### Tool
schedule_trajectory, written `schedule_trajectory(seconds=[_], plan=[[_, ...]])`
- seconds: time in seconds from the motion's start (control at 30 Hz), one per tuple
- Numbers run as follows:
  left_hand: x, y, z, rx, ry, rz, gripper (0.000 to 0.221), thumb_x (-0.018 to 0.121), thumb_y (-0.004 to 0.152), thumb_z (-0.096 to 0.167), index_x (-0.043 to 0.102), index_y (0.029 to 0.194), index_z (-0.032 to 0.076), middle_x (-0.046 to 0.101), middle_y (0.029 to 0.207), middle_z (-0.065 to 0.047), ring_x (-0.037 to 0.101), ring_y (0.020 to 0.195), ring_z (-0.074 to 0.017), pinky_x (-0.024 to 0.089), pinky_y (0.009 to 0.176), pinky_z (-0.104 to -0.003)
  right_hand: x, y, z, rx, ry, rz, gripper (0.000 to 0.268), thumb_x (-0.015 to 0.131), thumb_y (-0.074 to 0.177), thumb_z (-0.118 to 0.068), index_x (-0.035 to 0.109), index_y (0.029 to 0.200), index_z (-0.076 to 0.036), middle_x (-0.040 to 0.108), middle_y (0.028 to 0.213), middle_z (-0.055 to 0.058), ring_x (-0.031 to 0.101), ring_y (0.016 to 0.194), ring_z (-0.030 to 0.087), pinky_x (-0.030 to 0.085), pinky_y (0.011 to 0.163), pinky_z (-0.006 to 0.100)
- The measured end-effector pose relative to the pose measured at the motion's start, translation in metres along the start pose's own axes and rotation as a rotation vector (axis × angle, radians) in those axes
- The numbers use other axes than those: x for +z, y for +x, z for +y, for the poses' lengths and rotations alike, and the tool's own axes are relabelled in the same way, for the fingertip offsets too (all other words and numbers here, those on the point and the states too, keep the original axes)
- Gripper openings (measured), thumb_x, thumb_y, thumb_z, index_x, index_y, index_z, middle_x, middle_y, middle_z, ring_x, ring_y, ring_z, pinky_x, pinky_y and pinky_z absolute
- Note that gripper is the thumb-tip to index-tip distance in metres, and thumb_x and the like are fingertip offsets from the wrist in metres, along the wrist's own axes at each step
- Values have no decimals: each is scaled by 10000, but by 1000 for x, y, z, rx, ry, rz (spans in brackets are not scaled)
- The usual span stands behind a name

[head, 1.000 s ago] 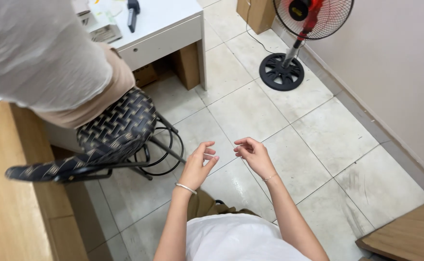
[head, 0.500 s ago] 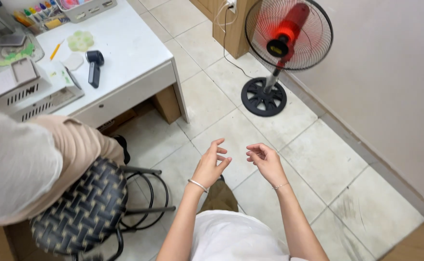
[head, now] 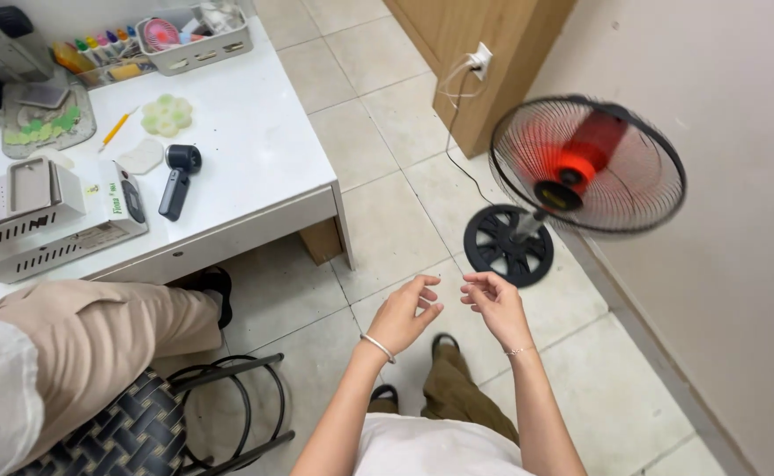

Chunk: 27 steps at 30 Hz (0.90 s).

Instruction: Picking up decorative flower-shaped candles from a shelf and placing them on a production desk.

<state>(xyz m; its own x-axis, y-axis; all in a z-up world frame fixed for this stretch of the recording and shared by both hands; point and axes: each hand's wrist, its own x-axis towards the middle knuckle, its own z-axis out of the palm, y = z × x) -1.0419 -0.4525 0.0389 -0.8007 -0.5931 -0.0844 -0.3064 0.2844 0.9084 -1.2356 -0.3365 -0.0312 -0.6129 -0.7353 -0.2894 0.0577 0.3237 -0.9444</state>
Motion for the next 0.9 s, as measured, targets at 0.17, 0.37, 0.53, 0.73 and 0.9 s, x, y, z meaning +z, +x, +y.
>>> schedule_trajectory(seconds=[0.17,0.37,0.53,0.73,0.9], plan=[[6,82,-4,-87,-31,111,411,699,915,238,586,1283,96,732,1091,-105,749,933,-220,574,821,-365,-13,103,-25,-12,-59,-144,225,608,964,-87,695,1164,-32,769,1010,71,746,869,145,569,727,263],[-2,183,17,-122,-14,281,414,694,925,234,574,1295,92,726,1101,-109,742,938,-225,571,818,-367,-27,221,-81,-91,-127,-341,224,610,969,-92,695,1166,-30,770,1006,69,742,876,139,565,733,263],[-7,240,21,-174,-27,375,399,690,928,233,587,1288,95,732,1099,-106,738,945,-223,572,818,-362,-34,296,-103,-77,-141,-418,226,617,967,-96,693,1171,-35,763,1003,64,742,877,138,558,733,263],[-33,312,6,-258,-55,326,362,691,923,232,628,1248,85,739,1092,-104,747,944,-220,572,824,-356,-23,377,-111,-48,-121,-431,224,620,962,-105,694,1162,-37,763,998,57,740,874,131,549,732,255],[-89,382,-11,-244,-53,347,352,683,933,225,628,1249,80,728,1111,-105,735,959,-220,575,826,-354,14,455,-134,-55,-156,-427,223,625,956,-115,707,1153,-49,773,988,52,744,858,125,564,729,249]])
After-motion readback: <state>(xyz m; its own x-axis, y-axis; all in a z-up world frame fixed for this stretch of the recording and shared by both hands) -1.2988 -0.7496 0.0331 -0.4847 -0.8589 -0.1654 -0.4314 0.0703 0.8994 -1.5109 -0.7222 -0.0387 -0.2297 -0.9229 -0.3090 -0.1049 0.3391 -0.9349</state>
